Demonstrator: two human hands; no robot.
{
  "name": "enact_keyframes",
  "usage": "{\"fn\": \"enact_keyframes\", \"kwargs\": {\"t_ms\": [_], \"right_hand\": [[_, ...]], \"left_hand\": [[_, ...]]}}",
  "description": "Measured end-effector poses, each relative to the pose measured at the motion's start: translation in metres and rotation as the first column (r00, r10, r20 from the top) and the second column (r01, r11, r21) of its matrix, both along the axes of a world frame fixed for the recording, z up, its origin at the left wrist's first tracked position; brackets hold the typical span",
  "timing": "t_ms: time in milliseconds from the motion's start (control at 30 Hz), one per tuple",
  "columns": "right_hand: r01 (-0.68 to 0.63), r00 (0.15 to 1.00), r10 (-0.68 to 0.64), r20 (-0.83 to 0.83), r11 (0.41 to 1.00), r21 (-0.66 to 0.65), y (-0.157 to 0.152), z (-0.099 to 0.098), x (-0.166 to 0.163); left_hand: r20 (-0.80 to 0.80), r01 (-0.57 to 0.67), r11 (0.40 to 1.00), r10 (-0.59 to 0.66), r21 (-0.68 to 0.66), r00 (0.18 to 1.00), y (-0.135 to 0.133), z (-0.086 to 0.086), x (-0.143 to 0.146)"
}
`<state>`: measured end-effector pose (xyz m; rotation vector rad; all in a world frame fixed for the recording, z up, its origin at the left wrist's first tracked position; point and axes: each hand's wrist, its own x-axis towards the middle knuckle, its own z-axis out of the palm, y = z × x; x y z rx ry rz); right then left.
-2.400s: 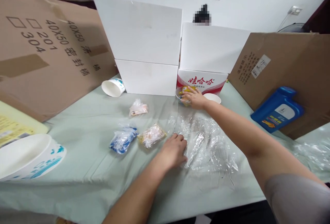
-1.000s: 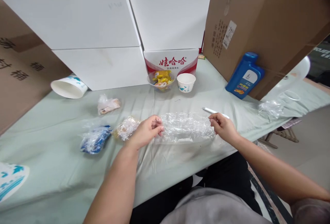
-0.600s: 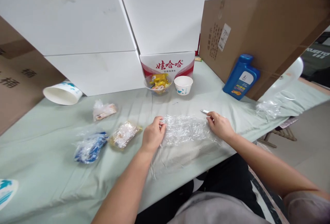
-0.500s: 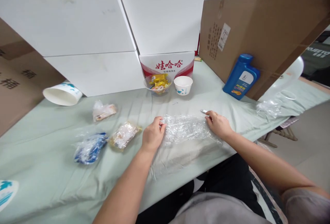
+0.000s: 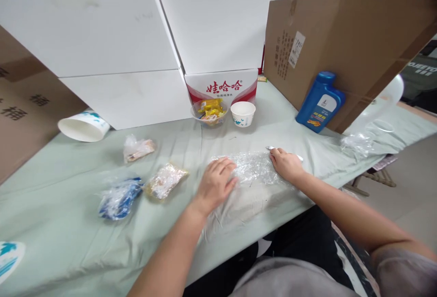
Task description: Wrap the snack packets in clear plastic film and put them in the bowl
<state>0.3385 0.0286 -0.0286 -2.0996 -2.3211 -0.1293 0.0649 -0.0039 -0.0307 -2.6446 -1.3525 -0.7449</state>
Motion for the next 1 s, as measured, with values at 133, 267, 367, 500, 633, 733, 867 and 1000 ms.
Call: {"fn": "enact_keyframes", "kwargs": {"t_ms": [133, 267, 367, 500, 633, 733, 867, 1000], "right_hand": [[0.000, 1.000, 0.001, -0.023, 1.000, 0.022, 0.014, 0.007, 0.015], [0.077, 0.996, -0.072, -0.055, 0.993, 0.092, 0.027, 0.026, 0.026], [-0.075, 0.982, 0.104, -0.157, 0.981, 0.181, 0.019, 0.030, 0.013], [-0.561, 0.795, 0.579, -0.182, 0.815, 0.145, -0.002, 0.009, -0.020], [-0.646, 0.754, 0.633, -0.177, 0.763, -0.022, -0.007, -0.008, -0.026], [-0.633, 0.763, 0.621, -0.177, 0.774, -0.015, -0.006, -0.001, -0.009], [-0.665, 0.732, 0.658, -0.176, 0.747, 0.026, -0.022, 0.008, 0.020], [-0.693, 0.712, 0.679, -0.181, 0.720, -0.024, -0.049, -0.006, 0.039]], "left_hand": [[-0.238, -0.024, 0.957, -0.048, -0.288, 0.970, -0.004, -0.007, 0.009], [-0.259, -0.093, 0.928, -0.005, -0.362, 0.966, -0.004, -0.008, 0.008], [-0.238, -0.088, 0.925, -0.003, -0.370, 0.971, -0.005, -0.006, 0.009], [-0.230, -0.112, 0.920, 0.024, -0.375, 0.973, -0.005, -0.004, 0.009], [-0.268, -0.207, 0.888, 0.099, -0.411, 0.958, -0.004, -0.001, 0.002], [-0.268, -0.245, 0.875, 0.139, -0.418, 0.953, -0.004, 0.002, -0.005], [-0.169, -0.148, 0.920, 0.091, -0.364, 0.981, -0.009, 0.012, -0.008], [-0.063, 0.039, 0.885, -0.077, -0.465, 0.995, -0.015, 0.027, -0.007]]}}
